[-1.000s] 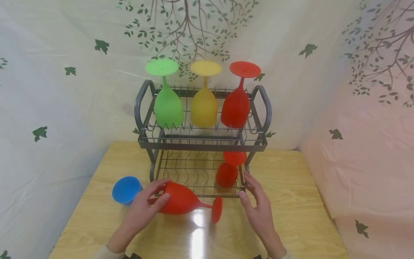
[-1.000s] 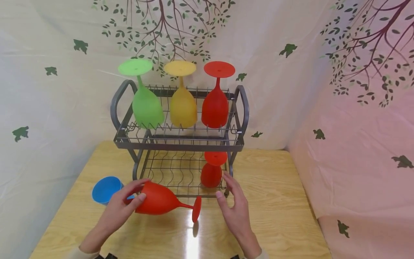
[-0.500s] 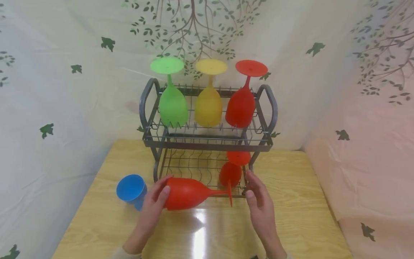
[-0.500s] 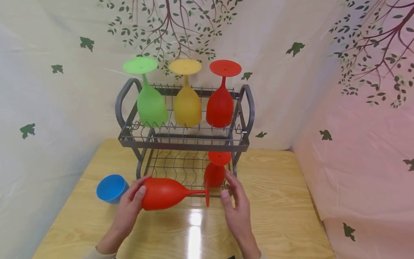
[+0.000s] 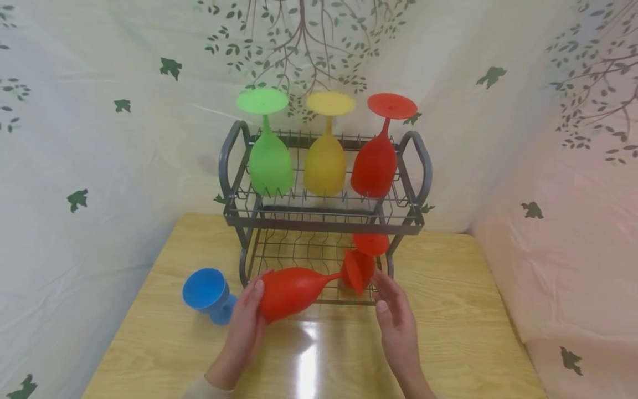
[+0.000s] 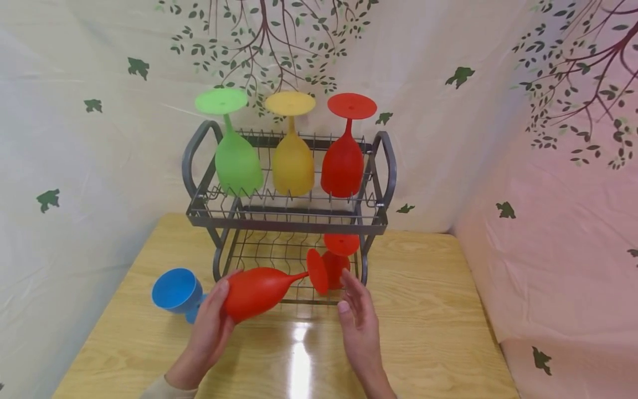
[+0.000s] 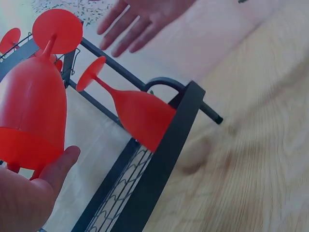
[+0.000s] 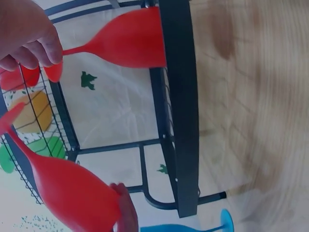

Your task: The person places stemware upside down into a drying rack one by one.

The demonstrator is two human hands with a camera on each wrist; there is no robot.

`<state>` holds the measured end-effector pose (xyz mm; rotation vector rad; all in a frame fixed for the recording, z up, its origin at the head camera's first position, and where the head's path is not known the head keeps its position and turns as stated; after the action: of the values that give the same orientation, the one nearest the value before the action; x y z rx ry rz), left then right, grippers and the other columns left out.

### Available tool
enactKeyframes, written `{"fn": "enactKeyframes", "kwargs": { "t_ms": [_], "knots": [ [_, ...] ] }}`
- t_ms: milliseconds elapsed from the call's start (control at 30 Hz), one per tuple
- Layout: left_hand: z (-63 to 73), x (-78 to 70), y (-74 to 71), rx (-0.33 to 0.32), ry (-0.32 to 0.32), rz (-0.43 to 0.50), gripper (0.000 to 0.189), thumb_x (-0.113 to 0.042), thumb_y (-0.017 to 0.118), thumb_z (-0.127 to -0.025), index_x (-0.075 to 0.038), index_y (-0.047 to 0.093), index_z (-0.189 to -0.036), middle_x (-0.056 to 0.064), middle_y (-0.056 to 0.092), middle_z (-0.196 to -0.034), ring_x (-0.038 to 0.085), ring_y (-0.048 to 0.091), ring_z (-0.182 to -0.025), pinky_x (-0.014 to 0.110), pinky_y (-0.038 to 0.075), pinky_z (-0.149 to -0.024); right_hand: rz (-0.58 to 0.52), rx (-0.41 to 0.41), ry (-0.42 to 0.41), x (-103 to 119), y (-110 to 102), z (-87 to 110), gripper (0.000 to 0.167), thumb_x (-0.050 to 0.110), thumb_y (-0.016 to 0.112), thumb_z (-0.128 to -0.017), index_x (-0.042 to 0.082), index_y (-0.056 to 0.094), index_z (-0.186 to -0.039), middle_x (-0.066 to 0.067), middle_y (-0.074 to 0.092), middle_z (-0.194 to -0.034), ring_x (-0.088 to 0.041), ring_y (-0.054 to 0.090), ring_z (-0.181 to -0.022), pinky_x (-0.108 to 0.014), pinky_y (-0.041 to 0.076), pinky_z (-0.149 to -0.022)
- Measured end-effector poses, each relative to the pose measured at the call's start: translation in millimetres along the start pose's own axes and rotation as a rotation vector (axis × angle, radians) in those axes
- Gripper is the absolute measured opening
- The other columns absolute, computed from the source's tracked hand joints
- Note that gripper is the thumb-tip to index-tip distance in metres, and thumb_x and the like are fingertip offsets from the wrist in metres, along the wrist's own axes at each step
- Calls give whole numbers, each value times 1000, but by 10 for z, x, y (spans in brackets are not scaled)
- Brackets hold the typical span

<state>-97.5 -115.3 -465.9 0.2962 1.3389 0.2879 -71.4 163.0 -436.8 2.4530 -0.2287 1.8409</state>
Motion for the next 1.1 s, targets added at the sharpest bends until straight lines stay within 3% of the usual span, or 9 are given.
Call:
{"fn": "enactKeyframes", "kwargs": {
  "t_ms": [133, 300, 367, 533, 600, 800, 1100],
  "knots": [
    [-34, 62, 43, 3, -21, 99, 59, -38, 47, -110, -5, 34, -158, 14, 38, -155, 33, 44, -135, 36, 54, -101, -51, 19, 1, -52, 61, 12, 46, -10, 49, -103, -6, 45, -149, -25, 50, -151, -15, 55, -137, -28, 46, -109],
    [-54, 133, 121, 13, -20, 171, 58, -37, 47, -110, -5, 34, -157, 14, 40, -153, 32, 47, -133, 39, 53, -103, -17, -1, 98, -130, 112, 1, 47, -4, 55, -103, -1, 47, -149, -7, 57, -147, -9, 60, -129, -24, 49, -104],
    [-48, 152, 146, 18, -11, 178, 57, -36, 46, -111, -5, 34, -157, 13, 42, -151, 32, 49, -132, 39, 54, -103, -13, -1, 128, -148, 148, 4, 48, -3, 56, -102, -2, 47, -149, -4, 58, -145, -6, 61, -125, -22, 51, -101],
    [-19, 180, 185, 33, 8, 170, 56, -36, 43, -111, -3, 33, -156, 14, 45, -150, 31, 52, -130, 41, 54, -101, -82, 40, 99, -159, 303, 5, 50, -9, 56, -99, -9, 44, -148, -28, 55, -144, -8, 61, -125, -26, 51, -104],
    [-5, 190, 194, 36, 7, 172, 57, -35, 43, -111, -2, 31, -157, 15, 44, -151, 31, 53, -129, 41, 54, -102, -103, 61, 89, -168, 372, 5, 53, -9, 58, -98, -7, 45, -149, -30, 55, -144, -10, 61, -127, -29, 50, -106],
    [-31, 265, 323, 50, -11, 180, 55, -33, 43, -111, -3, 35, -156, 17, 43, -152, 32, 54, -128, 42, 55, -101, -137, 107, 107, -182, 469, -16, 57, -7, 62, -95, -2, 47, -150, -14, 58, -146, -19, 59, -131, -33, 50, -107],
    [-47, 346, 443, 46, -24, 187, 48, -35, 43, -111, -9, 44, -152, 14, 46, -149, 31, 53, -127, 41, 55, -100, -133, 134, 146, -186, 517, -24, 61, -1, 68, -95, 0, 44, -152, -13, 53, -152, -17, 54, -138, -29, 49, -105]
  ]
}}
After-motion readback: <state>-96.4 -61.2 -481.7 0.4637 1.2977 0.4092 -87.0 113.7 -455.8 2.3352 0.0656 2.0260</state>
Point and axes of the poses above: each hand's wrist, its own z-axis away from the middle knuckle, its own y-axis out of the palm, x = y × z, the point moved 5 cm from there along -z, towards the middle knuckle
